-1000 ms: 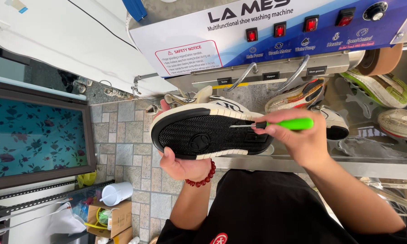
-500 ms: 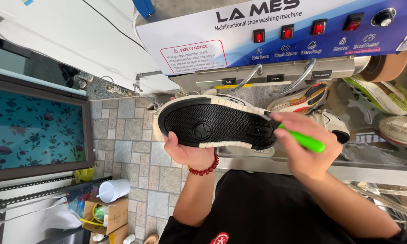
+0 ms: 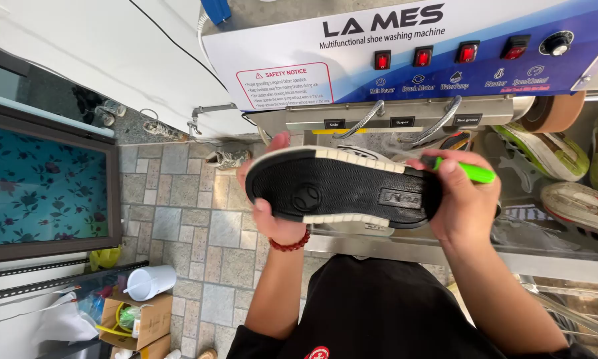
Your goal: Cleaning dirt and debris from the sole of a shoe using a small tool.
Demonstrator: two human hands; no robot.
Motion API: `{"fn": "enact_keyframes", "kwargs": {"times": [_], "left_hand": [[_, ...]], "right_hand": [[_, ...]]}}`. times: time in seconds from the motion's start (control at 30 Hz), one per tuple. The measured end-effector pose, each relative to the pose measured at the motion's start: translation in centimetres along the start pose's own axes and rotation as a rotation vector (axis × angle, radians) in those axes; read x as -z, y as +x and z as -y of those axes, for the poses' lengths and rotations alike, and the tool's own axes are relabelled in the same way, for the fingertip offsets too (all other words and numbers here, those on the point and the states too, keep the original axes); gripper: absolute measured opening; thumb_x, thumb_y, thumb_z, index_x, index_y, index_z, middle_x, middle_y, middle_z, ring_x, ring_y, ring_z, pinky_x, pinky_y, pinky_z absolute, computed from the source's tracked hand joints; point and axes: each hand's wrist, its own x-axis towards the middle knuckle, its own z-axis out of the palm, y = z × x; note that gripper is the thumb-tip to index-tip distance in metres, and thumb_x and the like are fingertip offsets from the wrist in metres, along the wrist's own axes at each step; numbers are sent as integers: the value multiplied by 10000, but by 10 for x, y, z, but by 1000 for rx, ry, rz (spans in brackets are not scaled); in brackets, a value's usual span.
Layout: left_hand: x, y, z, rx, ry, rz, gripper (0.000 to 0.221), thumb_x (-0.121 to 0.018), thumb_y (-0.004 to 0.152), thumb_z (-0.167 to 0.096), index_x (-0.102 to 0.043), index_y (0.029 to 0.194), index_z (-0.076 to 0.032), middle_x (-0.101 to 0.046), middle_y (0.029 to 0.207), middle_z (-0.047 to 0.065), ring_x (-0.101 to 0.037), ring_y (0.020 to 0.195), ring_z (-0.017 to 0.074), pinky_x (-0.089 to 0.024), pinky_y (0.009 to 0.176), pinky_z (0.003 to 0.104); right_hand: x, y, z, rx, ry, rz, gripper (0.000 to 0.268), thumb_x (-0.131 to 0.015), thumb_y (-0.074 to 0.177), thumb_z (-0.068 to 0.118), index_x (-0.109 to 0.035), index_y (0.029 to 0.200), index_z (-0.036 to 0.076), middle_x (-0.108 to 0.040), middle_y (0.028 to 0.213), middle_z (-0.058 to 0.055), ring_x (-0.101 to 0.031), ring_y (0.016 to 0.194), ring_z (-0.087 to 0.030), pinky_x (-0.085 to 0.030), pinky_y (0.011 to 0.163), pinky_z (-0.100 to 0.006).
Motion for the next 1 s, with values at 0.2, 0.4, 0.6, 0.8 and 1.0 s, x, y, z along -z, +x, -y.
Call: {"fn": "enact_keyframes", "kwargs": {"times": [0.2, 0.4, 0.6, 0.8, 1.0], "left_hand": [[6, 6, -8, 180, -295, -141, 617, -588, 907, -325, -462, 1415, 2, -609, 1292, 326, -598, 1267, 490, -542, 1086, 593], [-2, 6, -17, 132, -238, -92, 586, -571, 930, -322, -489, 1410, 5, -635, 1239, 311, -619, 1216, 438, -527, 1109, 551], [-6, 7, -19, 154, -366, -81, 578, -577, 929, -313, -484, 1410, -7, -637, 1250, 305, -621, 1226, 436, -549, 1056, 534], [-7, 10, -22, 155, -384, -69, 606, -585, 923, -327, -474, 1415, 9, -623, 1259, 313, -627, 1217, 443, -559, 1027, 541], [-10, 10, -19, 70, -313, -65, 612, -608, 929, -330, -451, 1404, 22, -611, 1246, 334, -649, 1187, 446, -551, 1055, 544]], "right_hand": [[-12, -22, 2, 306, -407, 186, 145, -712, 1014, 10, -674, 1107, -94, -731, 1166, -263, -707, 1151, -339, -492, 1189, -436], [-53, -34, 36, 621, -804, 448, 220, -777, 821, -75, -686, 1021, -56, -743, 1049, -253, -778, 1005, -314, -630, 818, -329], [-62, -36, 37, 612, -772, 453, 185, -763, 870, -59, -683, 1037, -68, -746, 1016, -218, -786, 943, -312, -653, 802, -328], [-79, -38, 50, 720, -898, 478, 220, -795, 853, -46, -670, 1034, -35, -743, 1029, -217, -785, 927, -291, -651, 791, -325], [-91, -41, 58, 822, -1039, 474, 291, -860, 811, -7, -671, 1033, -7, -750, 1003, -174, -786, 933, -261, -642, 780, -301]]}}
